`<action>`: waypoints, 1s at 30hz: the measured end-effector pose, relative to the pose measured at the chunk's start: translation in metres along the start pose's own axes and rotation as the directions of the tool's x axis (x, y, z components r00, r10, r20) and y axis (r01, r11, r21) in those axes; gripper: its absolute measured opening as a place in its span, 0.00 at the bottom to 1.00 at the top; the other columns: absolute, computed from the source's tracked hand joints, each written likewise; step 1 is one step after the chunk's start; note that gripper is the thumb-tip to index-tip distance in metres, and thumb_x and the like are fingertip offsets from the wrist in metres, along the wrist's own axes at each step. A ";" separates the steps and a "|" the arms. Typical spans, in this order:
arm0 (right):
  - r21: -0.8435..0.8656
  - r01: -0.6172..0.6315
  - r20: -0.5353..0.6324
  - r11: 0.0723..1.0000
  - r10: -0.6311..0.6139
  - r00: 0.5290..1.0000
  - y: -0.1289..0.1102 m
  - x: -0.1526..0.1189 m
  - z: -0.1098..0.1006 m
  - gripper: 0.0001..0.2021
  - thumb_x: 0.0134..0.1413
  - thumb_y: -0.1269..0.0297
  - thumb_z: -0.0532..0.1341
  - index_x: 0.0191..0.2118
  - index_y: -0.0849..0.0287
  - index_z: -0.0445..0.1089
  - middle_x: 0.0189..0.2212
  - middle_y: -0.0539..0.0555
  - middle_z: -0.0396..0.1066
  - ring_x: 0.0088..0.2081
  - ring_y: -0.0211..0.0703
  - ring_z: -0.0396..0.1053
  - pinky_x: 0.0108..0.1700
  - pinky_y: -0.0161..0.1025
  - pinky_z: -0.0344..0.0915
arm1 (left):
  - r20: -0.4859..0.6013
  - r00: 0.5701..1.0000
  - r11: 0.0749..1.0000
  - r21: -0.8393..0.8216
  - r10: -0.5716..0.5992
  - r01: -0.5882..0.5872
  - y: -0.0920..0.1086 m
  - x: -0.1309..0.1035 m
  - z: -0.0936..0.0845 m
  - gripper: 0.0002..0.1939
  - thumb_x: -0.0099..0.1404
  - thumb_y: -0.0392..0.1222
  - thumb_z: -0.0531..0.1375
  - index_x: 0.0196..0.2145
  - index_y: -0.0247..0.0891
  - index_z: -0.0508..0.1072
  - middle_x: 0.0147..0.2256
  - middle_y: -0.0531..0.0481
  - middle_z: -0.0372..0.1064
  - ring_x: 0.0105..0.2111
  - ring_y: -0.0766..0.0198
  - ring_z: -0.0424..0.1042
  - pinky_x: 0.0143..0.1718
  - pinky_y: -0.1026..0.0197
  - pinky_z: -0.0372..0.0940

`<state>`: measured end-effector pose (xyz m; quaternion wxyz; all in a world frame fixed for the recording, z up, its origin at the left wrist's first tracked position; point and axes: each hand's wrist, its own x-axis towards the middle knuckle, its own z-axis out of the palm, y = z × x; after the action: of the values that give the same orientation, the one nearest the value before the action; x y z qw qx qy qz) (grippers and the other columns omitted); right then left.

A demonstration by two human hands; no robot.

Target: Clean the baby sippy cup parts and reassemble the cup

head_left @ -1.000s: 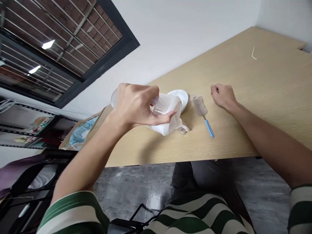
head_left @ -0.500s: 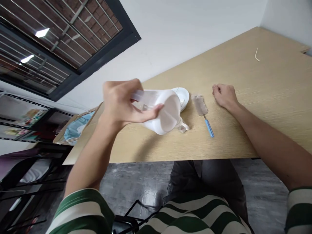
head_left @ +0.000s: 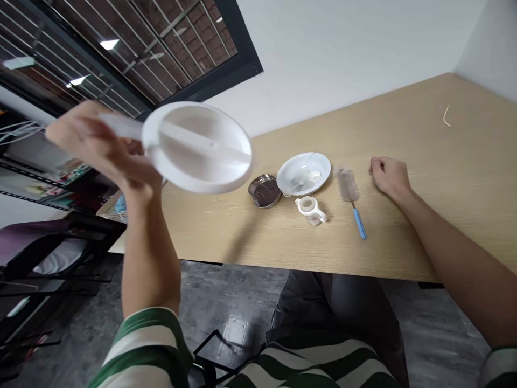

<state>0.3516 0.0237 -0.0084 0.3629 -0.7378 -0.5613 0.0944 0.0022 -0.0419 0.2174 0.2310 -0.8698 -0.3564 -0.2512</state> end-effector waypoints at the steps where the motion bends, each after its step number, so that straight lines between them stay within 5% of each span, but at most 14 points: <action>1: 0.003 -0.001 0.002 1.000 0.001 1.000 0.000 0.000 0.000 0.22 0.67 0.54 0.47 0.29 0.56 0.71 0.28 0.61 0.75 0.36 0.54 0.72 0.43 0.46 0.62 | 0.009 1.000 1.000 -0.004 -0.003 0.004 0.005 0.005 0.006 0.32 0.45 0.79 0.54 0.26 0.46 0.69 0.13 0.50 0.51 0.33 0.49 0.71 0.31 0.53 0.47; 5: 0.003 0.015 -0.002 1.000 -0.015 1.000 -0.001 -0.001 0.000 0.22 0.67 0.54 0.47 0.29 0.56 0.71 0.29 0.61 0.75 0.36 0.54 0.71 0.43 0.47 0.62 | 0.050 0.999 1.000 0.005 -0.010 0.010 -0.018 0.050 0.027 0.31 0.50 0.77 0.56 0.28 0.45 0.70 0.15 0.51 0.55 0.34 0.52 0.69 0.33 0.53 0.53; 9: -0.025 0.039 -0.038 0.999 -0.040 0.998 0.002 0.001 0.001 0.24 0.68 0.51 0.46 0.29 0.56 0.71 0.30 0.62 0.76 0.36 0.54 0.71 0.43 0.47 0.62 | 0.192 0.981 0.991 0.130 -0.003 -0.022 -0.045 0.104 0.057 0.31 0.46 0.76 0.59 0.22 0.43 0.65 0.16 0.52 0.54 0.26 0.56 0.65 0.30 0.53 0.53; 15: -0.064 0.051 -0.053 0.997 -0.054 0.997 0.005 0.002 -0.001 0.25 0.68 0.50 0.44 0.28 0.54 0.71 0.30 0.61 0.76 0.35 0.54 0.71 0.42 0.47 0.62 | 0.259 0.953 0.969 0.147 0.158 -0.200 -0.014 0.151 0.125 0.28 0.52 0.71 0.58 0.28 0.41 0.71 0.22 0.42 0.68 0.29 0.46 0.71 0.30 0.51 0.54; 18: -0.092 0.062 -0.046 0.994 -0.066 0.997 0.006 0.002 -0.003 0.24 0.68 0.51 0.45 0.28 0.55 0.70 0.30 0.61 0.76 0.35 0.54 0.71 0.43 0.48 0.62 | 0.258 0.952 0.975 0.106 0.164 -0.197 -0.023 0.164 0.140 0.26 0.52 0.69 0.58 0.26 0.42 0.72 0.23 0.40 0.69 0.31 0.44 0.71 0.30 0.50 0.53; 21: -0.102 0.050 -0.029 0.993 -0.054 0.998 0.006 0.002 -0.003 0.23 0.68 0.51 0.45 0.29 0.55 0.69 0.30 0.62 0.76 0.35 0.54 0.71 0.44 0.48 0.61 | 0.257 0.958 0.988 0.054 0.124 -0.143 -0.055 0.163 0.135 0.23 0.50 0.68 0.60 0.25 0.44 0.70 0.20 0.44 0.65 0.31 0.49 0.68 0.32 0.51 0.52; 25: -0.102 0.028 -0.013 0.994 -0.029 0.999 0.007 0.003 -0.001 0.22 0.67 0.53 0.46 0.28 0.56 0.68 0.30 0.62 0.75 0.35 0.54 0.71 0.43 0.47 0.60 | 0.251 0.968 0.993 0.105 0.019 -0.047 -0.093 0.138 0.106 0.25 0.46 0.68 0.63 0.21 0.45 0.64 0.14 0.53 0.53 0.26 0.59 0.57 0.31 0.55 0.50; 30: -0.077 0.043 0.017 0.996 -0.041 0.999 0.007 0.002 0.000 0.22 0.66 0.51 0.46 0.27 0.56 0.67 0.27 0.60 0.73 0.34 0.53 0.70 0.41 0.46 0.60 | 0.210 0.976 0.985 0.153 0.051 -0.085 -0.081 0.105 0.076 0.30 0.48 0.74 0.60 0.18 0.45 0.56 0.13 0.55 0.47 0.20 0.64 0.48 0.26 0.55 0.45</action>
<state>0.3571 0.0248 -0.0124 0.3317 -0.7386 -0.5826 0.0707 0.0281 0.1066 0.2405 0.2710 -0.8812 -0.3674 -0.1225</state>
